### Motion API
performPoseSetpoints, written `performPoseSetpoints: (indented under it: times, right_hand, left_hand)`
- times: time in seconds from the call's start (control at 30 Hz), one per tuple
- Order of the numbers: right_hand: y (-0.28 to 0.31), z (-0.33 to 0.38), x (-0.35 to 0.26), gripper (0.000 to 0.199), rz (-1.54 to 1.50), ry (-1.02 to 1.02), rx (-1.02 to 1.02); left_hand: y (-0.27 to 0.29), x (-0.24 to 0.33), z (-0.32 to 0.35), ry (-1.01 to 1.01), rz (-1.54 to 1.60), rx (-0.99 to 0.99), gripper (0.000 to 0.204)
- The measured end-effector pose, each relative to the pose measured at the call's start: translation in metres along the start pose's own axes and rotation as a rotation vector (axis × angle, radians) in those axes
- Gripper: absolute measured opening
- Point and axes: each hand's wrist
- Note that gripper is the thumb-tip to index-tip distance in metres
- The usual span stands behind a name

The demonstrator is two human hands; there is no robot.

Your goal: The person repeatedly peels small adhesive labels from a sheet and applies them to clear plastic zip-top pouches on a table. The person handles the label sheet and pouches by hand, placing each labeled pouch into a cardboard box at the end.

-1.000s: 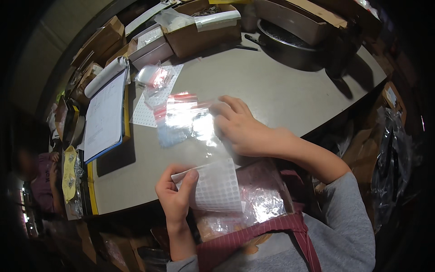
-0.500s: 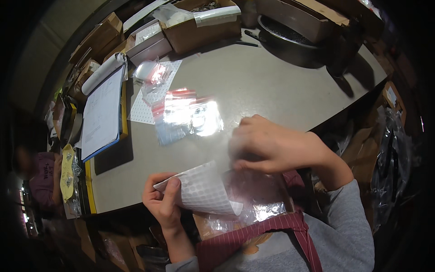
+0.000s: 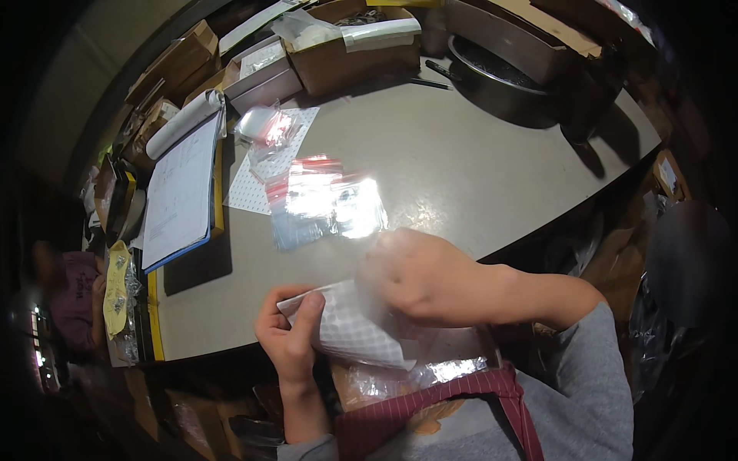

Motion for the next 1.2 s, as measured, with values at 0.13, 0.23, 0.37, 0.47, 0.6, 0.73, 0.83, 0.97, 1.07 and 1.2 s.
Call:
performPoseSetpoints:
  times: [0.13, 0.23, 0.37, 0.47, 0.6, 0.73, 0.83, 0.97, 1.07, 1.2]
  right_hand:
    - [0.009, -0.017, 0.023, 0.02, -0.171, -0.14, 0.097]
    - [0.007, -0.04, 0.065, 0.018, -0.171, -0.413, -0.015]
    - [-0.011, -0.061, 0.094, 0.026, -0.094, -0.462, -0.166]
    - [-0.024, -0.063, 0.109, 0.03, 0.041, -0.442, -0.185]
    - [-0.001, -0.072, 0.119, 0.042, 0.112, -0.655, -0.259]
    - [0.013, -0.068, 0.134, 0.057, 0.1, -0.689, -0.211]
    - [0.005, -0.061, 0.139, 0.061, 0.094, -0.663, -0.176]
    - [0.002, -0.065, 0.14, 0.066, 0.092, -0.666, -0.157]
    - [-0.002, -0.063, 0.149, 0.064, 0.135, -0.619, -0.117]
    - [-0.002, -0.073, 0.168, 0.064, 0.15, -0.629, -0.195]
  left_hand:
    - [-0.003, -0.004, -0.014, -0.024, -0.07, -0.005, 0.01]
    - [-0.016, -0.004, -0.018, -0.238, -0.261, -0.089, 0.012]
    - [-0.044, -0.002, -0.032, -0.717, -0.45, -0.186, 0.015]
    - [-0.049, -0.009, -0.035, -0.739, -0.551, -0.207, 0.015]
    - [-0.044, -0.015, -0.039, -0.689, -0.546, -0.282, 0.026]
    - [-0.045, -0.018, -0.039, -0.673, -0.525, -0.275, 0.027]
    - [-0.046, -0.017, -0.038, -0.669, -0.507, -0.259, 0.025]
    - [-0.042, -0.013, -0.034, -0.665, -0.475, -0.217, 0.013]
    - [-0.042, -0.014, -0.033, -0.673, -0.465, -0.207, 0.013]
    - [-0.043, -0.016, -0.036, -0.665, -0.455, -0.224, 0.011]
Point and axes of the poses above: each hand's wrist, its own z-axis away from the middle knuckle, its own y-axis out of the back of the hand, x = y × z, and after that the axes turned 11 degrees about x, right-handed
